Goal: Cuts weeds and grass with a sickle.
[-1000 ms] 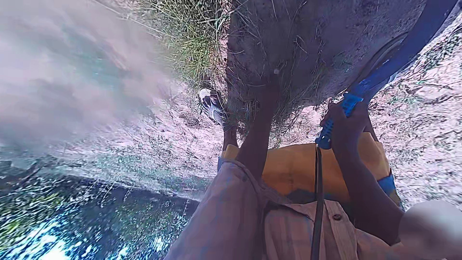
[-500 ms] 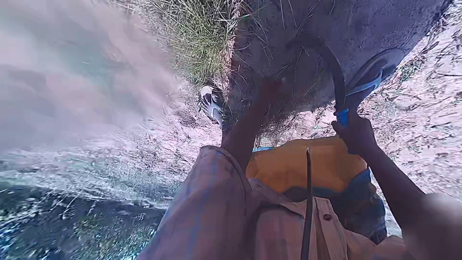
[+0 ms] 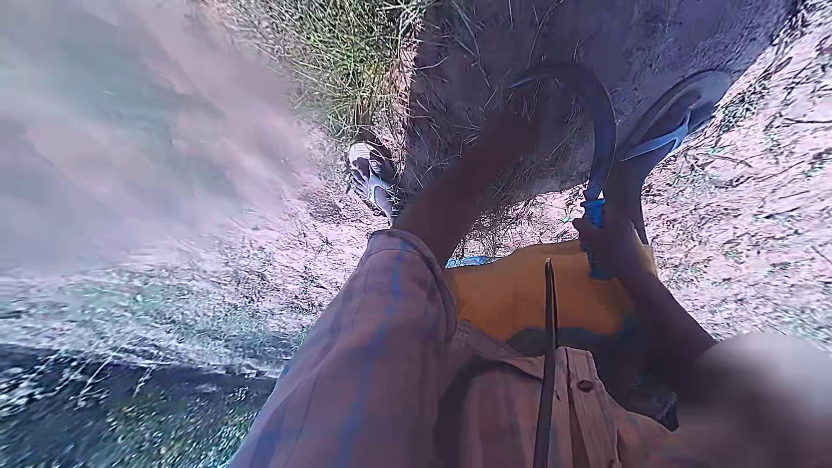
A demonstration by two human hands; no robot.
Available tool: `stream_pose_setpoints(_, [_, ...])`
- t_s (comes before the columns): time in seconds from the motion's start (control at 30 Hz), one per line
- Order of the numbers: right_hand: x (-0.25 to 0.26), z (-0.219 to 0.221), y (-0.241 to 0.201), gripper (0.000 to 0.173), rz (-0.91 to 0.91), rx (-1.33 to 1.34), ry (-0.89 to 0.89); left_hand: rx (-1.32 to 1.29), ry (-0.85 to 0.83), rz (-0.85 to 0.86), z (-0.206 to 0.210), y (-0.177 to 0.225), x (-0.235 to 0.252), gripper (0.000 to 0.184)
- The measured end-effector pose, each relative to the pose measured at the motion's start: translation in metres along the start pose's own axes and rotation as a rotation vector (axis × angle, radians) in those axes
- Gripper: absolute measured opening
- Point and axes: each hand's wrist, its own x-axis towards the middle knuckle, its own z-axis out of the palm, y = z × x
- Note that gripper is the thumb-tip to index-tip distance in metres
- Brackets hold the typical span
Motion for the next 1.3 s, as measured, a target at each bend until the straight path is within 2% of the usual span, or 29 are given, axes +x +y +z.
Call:
stream_pose_setpoints(0.07, [0.010, -0.003, -0.002, 0.034, -0.005, -0.002, -0.006, 0.027, 0.001, 0.062, 0.004, -0.015, -0.004, 0.037])
stream_pose_setpoints(0.1, [0.015, -0.003, -0.002, 0.034, -0.010, 0.005, -0.001, -0.019, 0.035, 0.069, 0.002, -0.025, -0.007, 0.034])
stream_pose_setpoints(0.17, [0.023, -0.001, 0.000, 0.033, -0.033, 0.029, 0.003, -0.244, 0.196, 0.025, -0.001, -0.047, -0.005, 0.040])
stream_pose_setpoints(0.23, [0.027, 0.006, 0.004, 0.033, -0.059, 0.109, -0.016, -0.506, 0.387, -0.088, -0.002, -0.066, 0.003, 0.043])
stream_pose_setpoints(0.3, [0.028, 0.016, 0.000, 0.029, -0.054, 0.215, -0.048, -0.746, 0.493, -0.177, -0.005, -0.075, 0.012, 0.042])
stream_pose_setpoints(0.4, [0.025, 0.037, -0.017, 0.023, -0.007, 0.354, -0.074, -0.942, 0.512, -0.306, -0.010, -0.071, 0.021, 0.043])
stream_pose_setpoints(0.53, [0.035, 0.058, -0.031, 0.018, 0.013, 0.392, -0.148, -1.073, 0.523, -0.319, -0.014, -0.070, 0.026, 0.036])
stream_pose_setpoints(0.63, [0.031, 0.065, -0.033, 0.021, 0.069, 0.324, -0.233, -0.948, 0.487, -0.325, -0.016, -0.075, 0.026, 0.032])
stream_pose_setpoints(0.73, [-0.022, 0.057, -0.020, 0.021, 0.156, 0.247, -0.296, -0.543, 0.296, -0.300, -0.014, -0.068, 0.020, 0.034])
stream_pose_setpoints(0.77, [-0.047, 0.055, -0.009, 0.024, 0.152, 0.167, -0.324, -0.538, 0.279, -0.317, -0.016, -0.064, 0.017, 0.035])
stream_pose_setpoints(0.83, [-0.101, 0.058, 0.022, 0.031, 0.163, 0.006, -0.379, -0.733, 0.375, -0.365, -0.020, -0.060, 0.005, 0.033])
stream_pose_setpoints(0.9, [-0.138, 0.067, 0.058, 0.033, 0.200, -0.054, -0.346, -0.891, 0.494, -0.355, -0.018, -0.060, -0.010, 0.030])
stream_pose_setpoints(0.93, [-0.146, 0.066, 0.062, 0.032, 0.231, -0.031, -0.287, -0.900, 0.491, -0.329, -0.014, -0.060, -0.022, 0.033])
stream_pose_setpoints(0.97, [-0.144, 0.058, 0.057, 0.033, 0.258, 0.008, -0.247, -0.887, 0.465, -0.310, -0.004, -0.058, -0.034, 0.037])
stream_pose_setpoints(1.03, [-0.125, 0.041, 0.038, 0.036, 0.229, 0.092, -0.126, -0.814, 0.387, -0.305, 0.043, -0.056, -0.051, 0.039])
stream_pose_setpoints(1.13, [-0.086, 0.026, 0.025, 0.034, 0.150, 0.099, 0.036, -0.591, 0.010, -0.367, 0.132, -0.039, -0.075, 0.044])
stream_pose_setpoints(1.17, [-0.077, 0.022, 0.021, 0.035, 0.131, 0.083, 0.053, -0.569, -0.089, -0.364, 0.154, -0.033, -0.084, 0.056])
stream_pose_setpoints(1.2, [-0.070, 0.019, 0.019, 0.036, 0.101, 0.046, 0.062, -0.566, -0.115, -0.360, 0.166, -0.027, -0.091, 0.066])
stream_pose_setpoints(1.23, [-0.065, 0.017, 0.019, 0.037, 0.068, 0.000, 0.064, -0.570, -0.044, -0.368, 0.170, -0.024, -0.097, 0.069])
stream_pose_setpoints(1.3, [-0.057, 0.015, 0.024, 0.040, -0.010, -0.101, 0.060, -0.638, 0.245, -0.462, 0.154, -0.025, -0.098, 0.071])
